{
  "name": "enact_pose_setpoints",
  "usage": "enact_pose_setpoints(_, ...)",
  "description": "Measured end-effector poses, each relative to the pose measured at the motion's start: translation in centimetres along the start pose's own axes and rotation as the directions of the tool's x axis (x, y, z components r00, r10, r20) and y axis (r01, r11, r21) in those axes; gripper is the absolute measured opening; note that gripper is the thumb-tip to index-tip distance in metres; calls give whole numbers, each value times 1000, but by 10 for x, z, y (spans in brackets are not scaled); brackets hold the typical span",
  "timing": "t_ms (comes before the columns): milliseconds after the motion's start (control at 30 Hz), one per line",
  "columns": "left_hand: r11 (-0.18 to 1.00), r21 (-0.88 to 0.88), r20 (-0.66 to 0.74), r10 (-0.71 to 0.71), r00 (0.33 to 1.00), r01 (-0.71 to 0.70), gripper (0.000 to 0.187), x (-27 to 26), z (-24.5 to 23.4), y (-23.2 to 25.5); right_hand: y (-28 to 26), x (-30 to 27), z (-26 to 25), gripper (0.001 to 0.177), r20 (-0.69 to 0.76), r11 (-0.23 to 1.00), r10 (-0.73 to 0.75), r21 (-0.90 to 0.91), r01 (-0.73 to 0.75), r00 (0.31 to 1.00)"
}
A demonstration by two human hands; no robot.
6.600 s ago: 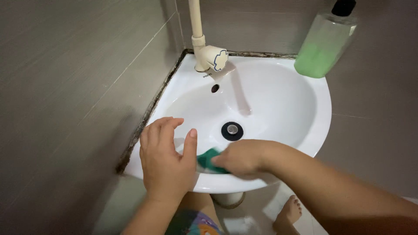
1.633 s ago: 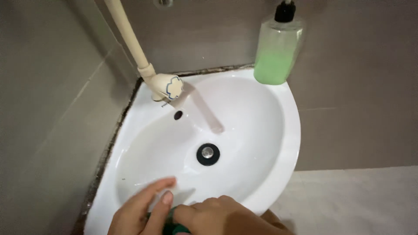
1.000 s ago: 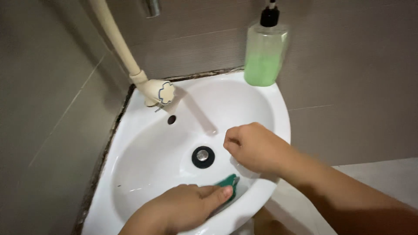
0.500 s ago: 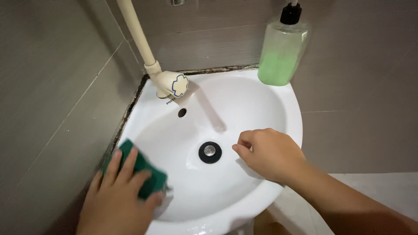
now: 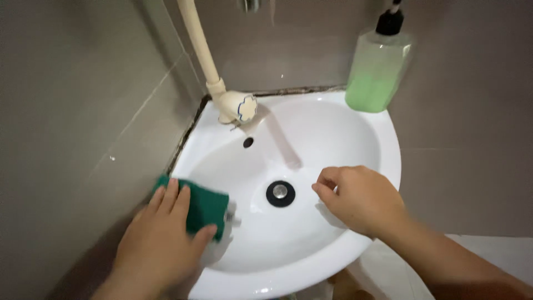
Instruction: Scrubbing the inside and edges of a bathroom sink with a sponge.
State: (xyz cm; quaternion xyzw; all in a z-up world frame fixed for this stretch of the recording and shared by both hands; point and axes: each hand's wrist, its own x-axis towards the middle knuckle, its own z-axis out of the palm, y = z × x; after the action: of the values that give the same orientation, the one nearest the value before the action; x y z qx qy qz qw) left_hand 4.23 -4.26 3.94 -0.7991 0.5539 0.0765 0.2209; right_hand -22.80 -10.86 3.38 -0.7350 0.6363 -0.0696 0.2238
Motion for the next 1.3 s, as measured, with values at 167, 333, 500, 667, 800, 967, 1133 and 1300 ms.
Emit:
enact_pose_setpoints(167,996,-61,-210,50,976,-65,101,57,-11,16,2,8,2,28,-19,1000,22,1,-22,1000)
enact_pose_setpoints(333,961,-166,-382,143,913,-220,108,134,-29,25,5,2,-1,29,-10,1000,20,7,-20,1000)
enact_pose_setpoints(500,948,-207,-344,162,925,-243,107,128,-41,32,11,6,6,29,-51,998,-62,14,63,997)
enact_pose_setpoints(667,978,-122,-367,112,924,-167,99,109,-15,28,2,8,7,27,83,998,-12,-64,18,996)
enact_pose_setpoints(800,948,-109,-494,208,844,-298,94,119,-20,28,-7,3,-2,27,15,998,60,30,-60,998)
enact_pose_setpoints(967,937,-194,-454,178,873,-292,87,134,-42,46,7,10,3,27,-83,999,-15,50,19,996)
enact_pose_setpoints(1133,892,-117,-736,218,641,-437,55,137,-3,30,4,4,2,27,-79,993,9,117,0,997)
enact_pose_setpoints(1300,776,-423,-719,26,694,-468,36,90,-18,35,2,9,1,26,-19,995,50,86,-48,999)
